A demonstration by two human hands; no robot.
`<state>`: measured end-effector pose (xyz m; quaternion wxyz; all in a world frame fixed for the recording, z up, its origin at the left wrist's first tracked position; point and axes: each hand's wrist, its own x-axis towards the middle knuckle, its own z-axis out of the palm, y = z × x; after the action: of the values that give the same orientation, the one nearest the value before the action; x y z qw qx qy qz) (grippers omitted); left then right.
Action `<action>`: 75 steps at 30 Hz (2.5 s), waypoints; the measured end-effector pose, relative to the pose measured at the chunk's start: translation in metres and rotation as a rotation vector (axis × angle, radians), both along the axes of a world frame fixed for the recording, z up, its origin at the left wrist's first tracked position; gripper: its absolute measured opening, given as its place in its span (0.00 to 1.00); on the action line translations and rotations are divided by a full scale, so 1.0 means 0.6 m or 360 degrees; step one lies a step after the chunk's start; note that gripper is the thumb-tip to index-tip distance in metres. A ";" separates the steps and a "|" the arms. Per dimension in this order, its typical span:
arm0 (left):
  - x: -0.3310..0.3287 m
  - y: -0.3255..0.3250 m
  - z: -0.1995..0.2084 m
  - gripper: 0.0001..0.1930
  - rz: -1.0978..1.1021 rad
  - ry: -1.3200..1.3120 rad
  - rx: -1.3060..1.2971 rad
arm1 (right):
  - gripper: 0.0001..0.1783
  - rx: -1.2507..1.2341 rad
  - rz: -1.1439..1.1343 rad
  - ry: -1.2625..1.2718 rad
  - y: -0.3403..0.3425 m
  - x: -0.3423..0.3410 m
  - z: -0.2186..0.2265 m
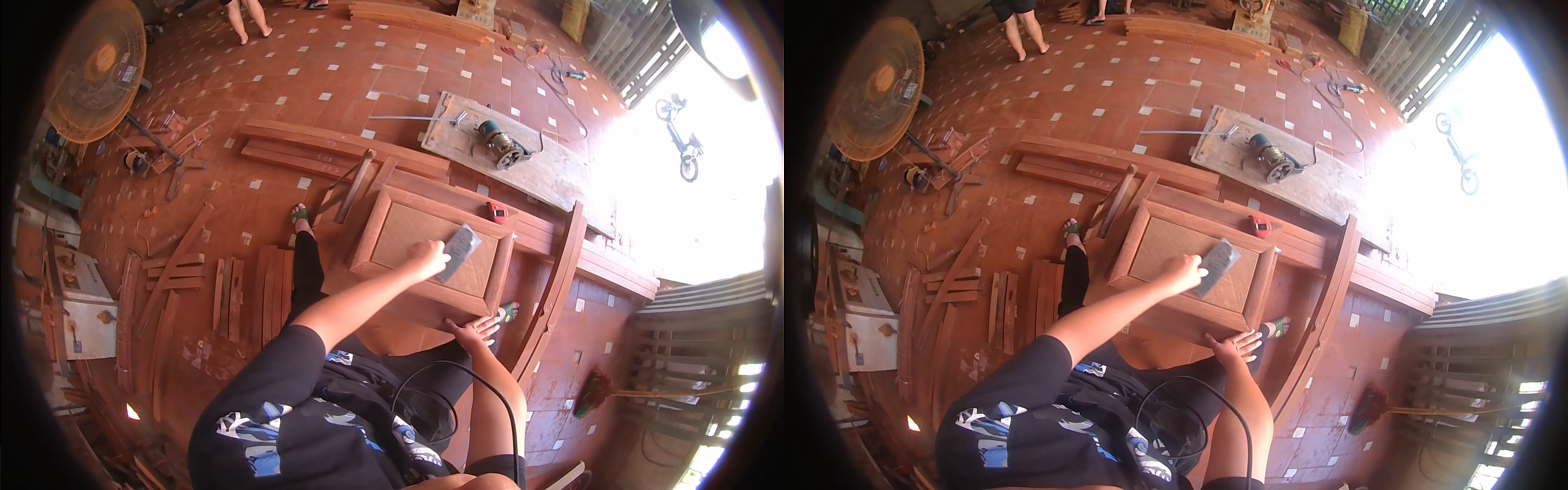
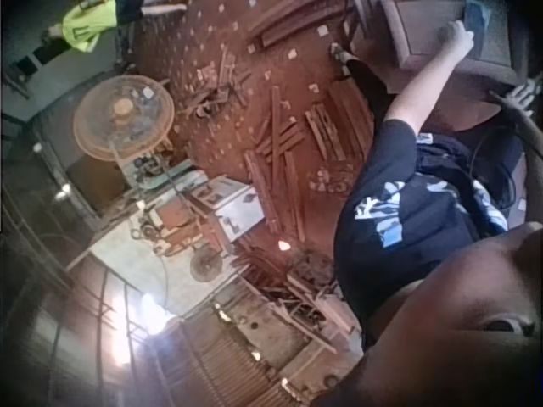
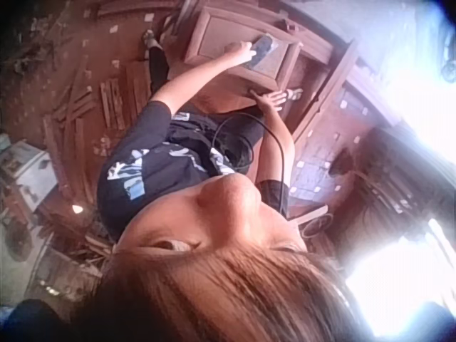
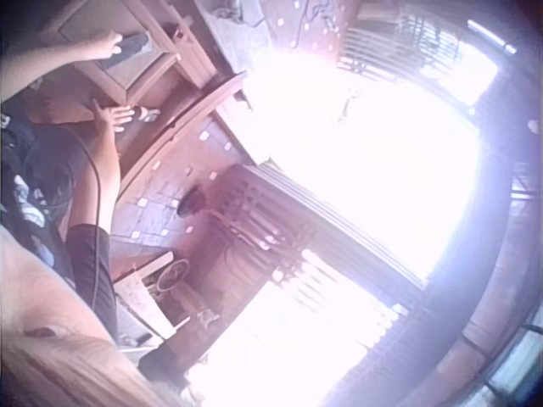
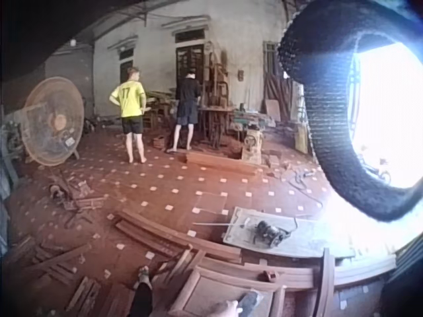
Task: The person sands a wooden drawer front using a sanding block, moving it back and forth across the surface. The person holds the drawer with the left hand while sanding with the right hand.
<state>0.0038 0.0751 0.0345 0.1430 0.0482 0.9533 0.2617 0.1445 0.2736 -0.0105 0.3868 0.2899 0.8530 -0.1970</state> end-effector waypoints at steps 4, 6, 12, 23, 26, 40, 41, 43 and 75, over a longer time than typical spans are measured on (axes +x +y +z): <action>-0.020 -0.104 0.005 0.18 0.0077 0.0119 -0.0006 | 0.82 -0.0008 -0.0002 0.0041 0.000 0.004 -0.002; -0.018 -0.156 0.027 0.17 0.0204 0.0051 -0.0155 | 0.83 -0.0022 0.0012 0.0052 -0.007 0.000 0.001; -0.044 -0.215 0.065 0.12 0.0129 0.0260 -0.0369 | 0.83 0.0046 -0.0054 0.0247 -0.009 0.017 -0.001; 0.023 -0.162 0.069 0.02 -0.0347 0.0996 0.0073 | 0.74 -0.0221 -0.0136 0.0435 0.037 0.017 0.004; 0.029 -0.154 0.064 0.04 -0.0436 0.1118 0.0208 | 0.54 -0.0115 0.0008 0.0291 0.083 -0.013 0.005; 0.097 -0.200 0.048 0.05 -0.0760 0.0970 0.0427 | 0.23 -0.0099 0.1179 0.1605 -0.160 -0.062 0.159; 0.094 -0.204 0.045 0.05 -0.0751 0.1038 0.0508 | 0.19 -0.0126 0.1163 0.1618 -0.167 -0.063 0.154; 0.085 -0.209 0.034 0.14 -0.0727 0.1076 0.0518 | 0.14 -0.0134 0.1057 0.1625 -0.175 -0.066 0.156; 0.027 -0.183 0.036 0.82 -0.0234 -0.0716 -0.0694 | 0.17 -0.0183 0.0436 0.1231 -0.294 -0.111 0.122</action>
<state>0.0200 -0.0348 0.0564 0.3758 0.0262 0.9253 0.0444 0.0782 0.0973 0.0629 0.0761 0.0561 0.9537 -0.2855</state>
